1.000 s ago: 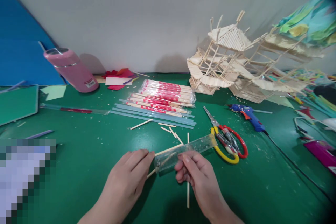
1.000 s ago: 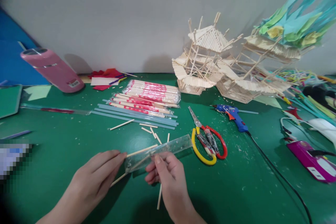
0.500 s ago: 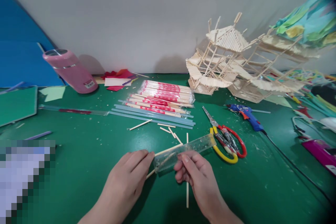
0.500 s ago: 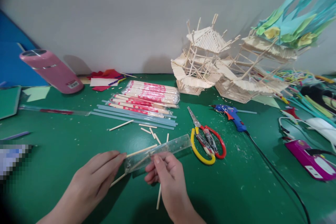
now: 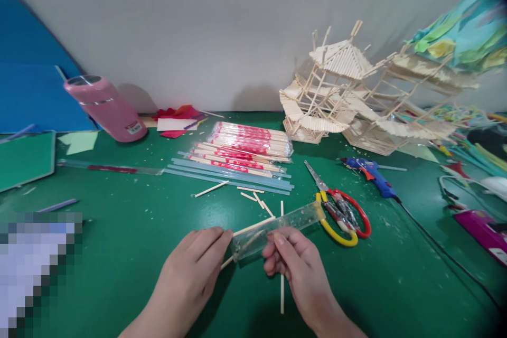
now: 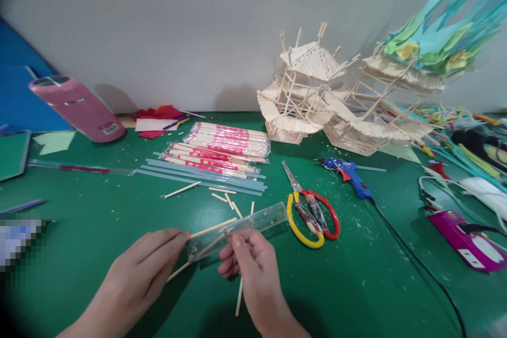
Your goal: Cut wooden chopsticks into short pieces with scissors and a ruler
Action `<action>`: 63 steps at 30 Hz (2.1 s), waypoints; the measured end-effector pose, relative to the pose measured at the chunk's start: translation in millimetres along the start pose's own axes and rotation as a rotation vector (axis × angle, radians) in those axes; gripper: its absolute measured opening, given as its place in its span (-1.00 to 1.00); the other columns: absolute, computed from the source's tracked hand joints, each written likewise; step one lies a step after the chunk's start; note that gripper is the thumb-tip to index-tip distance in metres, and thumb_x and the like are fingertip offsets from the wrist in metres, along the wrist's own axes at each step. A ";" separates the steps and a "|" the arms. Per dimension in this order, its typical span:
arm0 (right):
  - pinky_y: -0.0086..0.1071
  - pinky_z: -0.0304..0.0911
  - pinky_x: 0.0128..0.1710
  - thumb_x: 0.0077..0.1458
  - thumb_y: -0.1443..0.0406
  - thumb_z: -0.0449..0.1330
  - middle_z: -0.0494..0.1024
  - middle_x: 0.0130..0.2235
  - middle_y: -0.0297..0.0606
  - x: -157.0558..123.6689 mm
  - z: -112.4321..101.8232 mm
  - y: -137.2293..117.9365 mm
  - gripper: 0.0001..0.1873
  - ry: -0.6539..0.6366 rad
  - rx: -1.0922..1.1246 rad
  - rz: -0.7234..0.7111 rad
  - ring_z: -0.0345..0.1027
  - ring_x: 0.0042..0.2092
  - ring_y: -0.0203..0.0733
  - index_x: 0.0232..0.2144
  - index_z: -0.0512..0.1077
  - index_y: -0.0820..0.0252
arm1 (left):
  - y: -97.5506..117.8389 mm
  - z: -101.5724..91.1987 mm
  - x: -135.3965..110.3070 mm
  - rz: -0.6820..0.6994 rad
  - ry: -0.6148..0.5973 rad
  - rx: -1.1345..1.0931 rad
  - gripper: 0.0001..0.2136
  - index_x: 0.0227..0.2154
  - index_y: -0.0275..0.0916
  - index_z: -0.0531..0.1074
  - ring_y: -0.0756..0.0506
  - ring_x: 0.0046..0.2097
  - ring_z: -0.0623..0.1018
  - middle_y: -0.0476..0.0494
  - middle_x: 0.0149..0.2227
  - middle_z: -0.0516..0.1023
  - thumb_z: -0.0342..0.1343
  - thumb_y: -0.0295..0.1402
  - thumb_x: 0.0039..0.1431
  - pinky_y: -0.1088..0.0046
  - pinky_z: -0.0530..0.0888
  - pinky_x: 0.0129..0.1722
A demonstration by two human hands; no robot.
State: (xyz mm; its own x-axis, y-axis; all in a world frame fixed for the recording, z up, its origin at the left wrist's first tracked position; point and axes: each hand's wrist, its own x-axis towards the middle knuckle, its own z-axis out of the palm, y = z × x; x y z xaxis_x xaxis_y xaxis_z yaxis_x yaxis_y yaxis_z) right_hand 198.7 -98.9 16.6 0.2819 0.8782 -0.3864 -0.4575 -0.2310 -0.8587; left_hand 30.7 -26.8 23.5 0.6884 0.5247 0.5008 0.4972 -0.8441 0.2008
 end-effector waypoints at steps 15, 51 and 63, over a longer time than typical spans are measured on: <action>-0.51 0.19 -0.57 0.01 0.19 0.11 0.43 -0.54 -0.32 0.7 0.0 -0.3 -0.78 -0.011 0.009 -0.005 0.28 -0.57 -0.39 -0.45 0.33 0.29 | 1.2 -1.1 0.9 0.013 0.009 0.011 -0.78 -0.27 -0.30 0.37 -0.03 -0.39 0.43 -0.16 -0.36 0.46 -0.16 -0.51 0.12 0.48 0.39 -0.42; -0.50 0.20 -0.56 -0.02 0.18 0.13 0.43 -0.54 -0.34 -1.8 -1.1 -0.7 -0.78 -0.006 -0.020 -0.001 0.28 -0.55 -0.37 -0.45 0.34 0.26 | 4.7 0.7 -3.6 -0.136 -0.030 -0.069 -0.80 -0.25 -0.27 0.35 -0.05 -0.33 0.44 -0.16 -0.32 0.43 -0.12 -0.51 0.11 0.44 0.42 -0.37; -0.50 0.20 -0.57 -0.04 0.16 0.15 0.44 -0.55 -0.33 0.0 0.0 0.2 -0.76 -0.001 0.011 -0.014 0.28 -0.57 -0.38 -0.46 0.35 0.26 | 1.6 2.4 -5.1 -0.118 -0.032 -0.086 -0.80 -0.22 -0.25 0.34 -0.03 -0.34 0.43 -0.15 -0.31 0.42 -0.12 -0.49 0.12 0.47 0.41 -0.37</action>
State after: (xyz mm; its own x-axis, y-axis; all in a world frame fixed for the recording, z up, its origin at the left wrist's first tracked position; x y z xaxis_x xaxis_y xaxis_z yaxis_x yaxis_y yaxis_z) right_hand 198.6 -98.9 16.4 0.2875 0.8817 -0.3741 -0.4628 -0.2141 -0.8602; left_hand 29.3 -30.5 19.3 0.6451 0.6226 0.4430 0.5293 -0.7822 0.3286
